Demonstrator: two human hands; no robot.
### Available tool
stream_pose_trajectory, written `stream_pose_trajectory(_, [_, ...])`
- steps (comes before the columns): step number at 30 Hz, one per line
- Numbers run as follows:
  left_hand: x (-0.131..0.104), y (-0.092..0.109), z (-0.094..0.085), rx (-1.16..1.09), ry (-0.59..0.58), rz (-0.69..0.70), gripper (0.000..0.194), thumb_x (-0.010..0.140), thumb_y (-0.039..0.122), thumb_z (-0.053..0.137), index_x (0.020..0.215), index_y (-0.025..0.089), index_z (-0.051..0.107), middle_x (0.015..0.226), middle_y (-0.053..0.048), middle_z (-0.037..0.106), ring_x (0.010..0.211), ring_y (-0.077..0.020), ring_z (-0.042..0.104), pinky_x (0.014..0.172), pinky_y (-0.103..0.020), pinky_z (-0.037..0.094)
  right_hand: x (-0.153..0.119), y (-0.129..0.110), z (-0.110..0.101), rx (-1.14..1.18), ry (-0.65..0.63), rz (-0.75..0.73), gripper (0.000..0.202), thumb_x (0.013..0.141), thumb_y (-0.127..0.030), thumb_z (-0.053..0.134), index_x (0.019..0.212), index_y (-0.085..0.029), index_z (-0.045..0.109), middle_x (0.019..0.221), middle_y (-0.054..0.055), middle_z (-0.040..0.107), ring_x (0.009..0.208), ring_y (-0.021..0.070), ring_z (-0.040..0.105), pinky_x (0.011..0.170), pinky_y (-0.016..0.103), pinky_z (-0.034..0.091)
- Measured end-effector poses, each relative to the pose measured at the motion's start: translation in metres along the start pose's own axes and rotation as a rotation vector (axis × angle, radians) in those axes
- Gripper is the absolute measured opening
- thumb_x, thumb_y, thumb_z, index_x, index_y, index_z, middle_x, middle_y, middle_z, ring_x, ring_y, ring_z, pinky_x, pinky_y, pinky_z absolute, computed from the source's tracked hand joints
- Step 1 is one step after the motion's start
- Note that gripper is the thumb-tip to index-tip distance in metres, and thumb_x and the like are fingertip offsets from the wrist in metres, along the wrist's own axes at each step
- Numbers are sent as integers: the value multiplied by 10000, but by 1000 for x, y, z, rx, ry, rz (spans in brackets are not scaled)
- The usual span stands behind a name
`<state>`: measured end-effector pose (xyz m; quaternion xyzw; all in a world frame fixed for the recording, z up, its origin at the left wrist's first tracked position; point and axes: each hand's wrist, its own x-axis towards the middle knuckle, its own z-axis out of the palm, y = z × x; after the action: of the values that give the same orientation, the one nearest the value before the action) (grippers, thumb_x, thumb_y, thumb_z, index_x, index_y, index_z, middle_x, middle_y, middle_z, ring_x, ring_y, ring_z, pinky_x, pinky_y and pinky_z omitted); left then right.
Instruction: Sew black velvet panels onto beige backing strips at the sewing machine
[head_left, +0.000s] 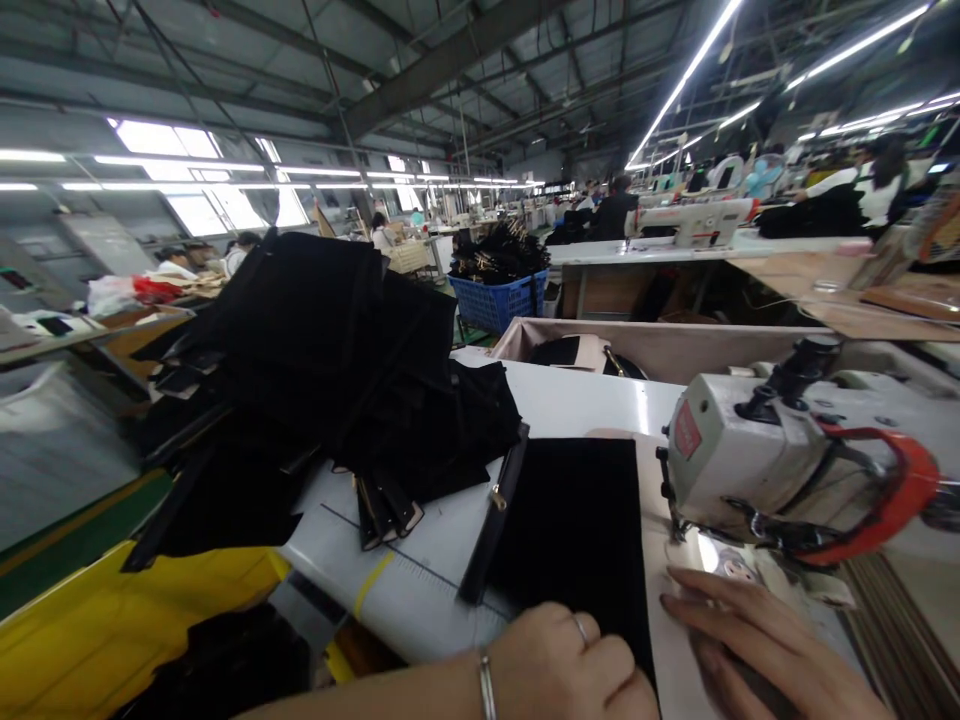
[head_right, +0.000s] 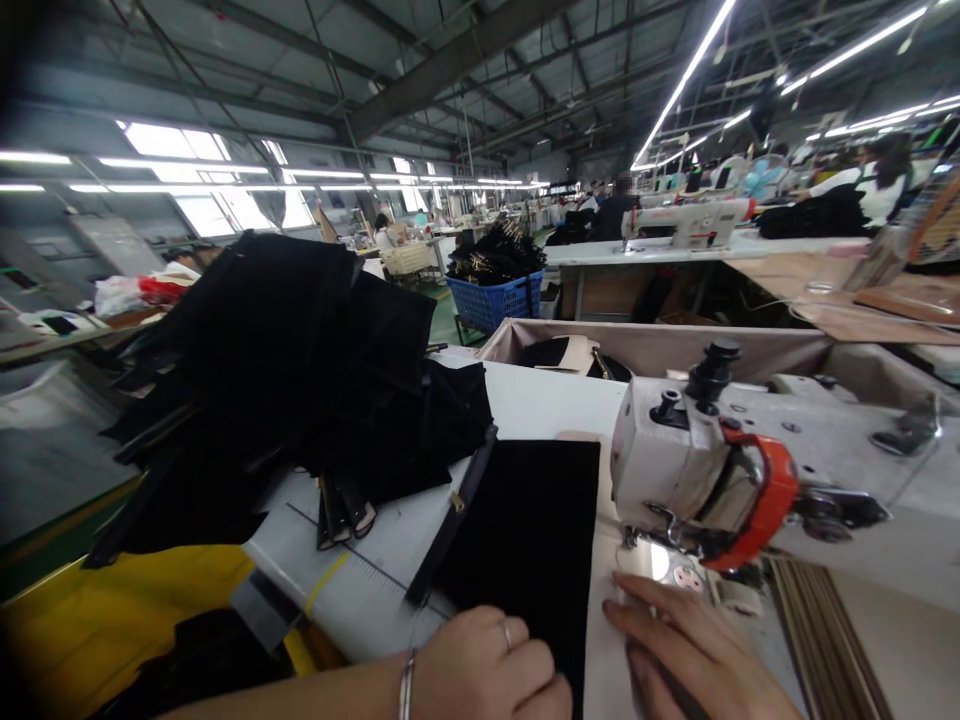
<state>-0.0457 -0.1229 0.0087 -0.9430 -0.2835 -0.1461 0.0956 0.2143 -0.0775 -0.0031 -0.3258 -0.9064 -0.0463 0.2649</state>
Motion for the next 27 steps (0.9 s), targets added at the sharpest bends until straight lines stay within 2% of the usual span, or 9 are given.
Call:
stream_pose_trajectory(2, [26, -24, -12, 46, -41, 44, 174, 963, 245, 420, 889, 178, 563, 765, -29, 540, 600, -149, 511, 449, -287, 345, 1, 1, -2, -41, 34, -12, 353, 817, -352, 599, 1163, -304, 645, 1283, 44, 607, 1107, 268, 623, 839, 381, 589])
stream_pose_trajectory(5, [61, -66, -4, 61, -111, 77, 193, 969, 212, 407, 963, 182, 598, 909, -45, 559, 700, -156, 548, 560, -286, 436, 3, 2, -4, -85, 88, -8, 332, 828, -348, 576, 1144, -282, 652, 1210, 59, 648, 1050, 246, 653, 802, 350, 599])
stream_pose_trajectory(8, [90, -114, 15, -82, -152, -161, 190, 909, 276, 536, 1050, 239, 657, 975, -50, 569, 779, -189, 581, 641, -302, 479, 5, 2, -4, -95, 116, 12, 288, 837, -334, 566, 1102, -272, 660, 1171, 68, 664, 1029, 224, 663, 797, 315, 594])
stream_pose_trajectory(10, [105, -148, 26, -200, -156, -327, 289, 814, 263, 652, 1102, 274, 676, 994, -49, 574, 834, -209, 599, 736, -320, 497, 6, 2, -3, -84, 114, 20, 253, 844, -325, 563, 1068, -265, 665, 1158, 73, 668, 1032, 213, 662, 806, 294, 587])
stream_pose_trajectory(13, [122, -195, 39, -228, -99, -509, 400, 797, 110, 583, 1180, 202, 654, 1061, -100, 572, 941, -245, 609, 862, -359, 491, 4, 1, -1, -41, 69, 68, 255, 861, -314, 552, 1087, -252, 653, 1171, 83, 658, 1054, 193, 651, 846, 275, 567])
stream_pose_trajectory(16, [131, -222, 49, -256, -17, -644, 531, 789, 23, 510, 1309, 124, 533, 1261, -171, 499, 1165, -272, 527, 1006, -381, 426, 1, -2, 1, 41, -4, 187, 276, 888, -301, 526, 1139, -261, 632, 1230, 80, 624, 1114, 188, 618, 921, 306, 536])
stream_pose_trajectory(18, [130, -224, 53, -281, 33, -679, 497, 801, 32, 512, 1291, 111, 523, 1319, -180, 455, 1242, -263, 463, 1061, -375, 377, -1, -5, 1, 113, -34, 263, 275, 900, -294, 508, 1147, -272, 628, 1251, 76, 607, 1138, 194, 600, 951, 343, 521])
stream_pose_trajectory(21, [117, -206, 51, -310, 85, -692, 215, 884, 108, 454, 1000, 133, 633, 1128, -135, 542, 1130, -232, 512, 1038, -377, 381, 2, -6, -1, 207, -43, 302, 262, 903, -271, 496, 1124, -273, 637, 1210, 74, 621, 1121, 199, 600, 953, 372, 516])
stream_pose_trajectory(27, [70, -143, 28, -354, 111, -664, 306, 958, 201, 365, 687, 187, 508, 814, -48, 507, 874, -199, 517, 868, -362, 433, 16, -14, -8, 266, -42, 255, 252, 891, -203, 469, 1045, -242, 665, 1082, 77, 654, 1028, 198, 616, 892, 387, 529])
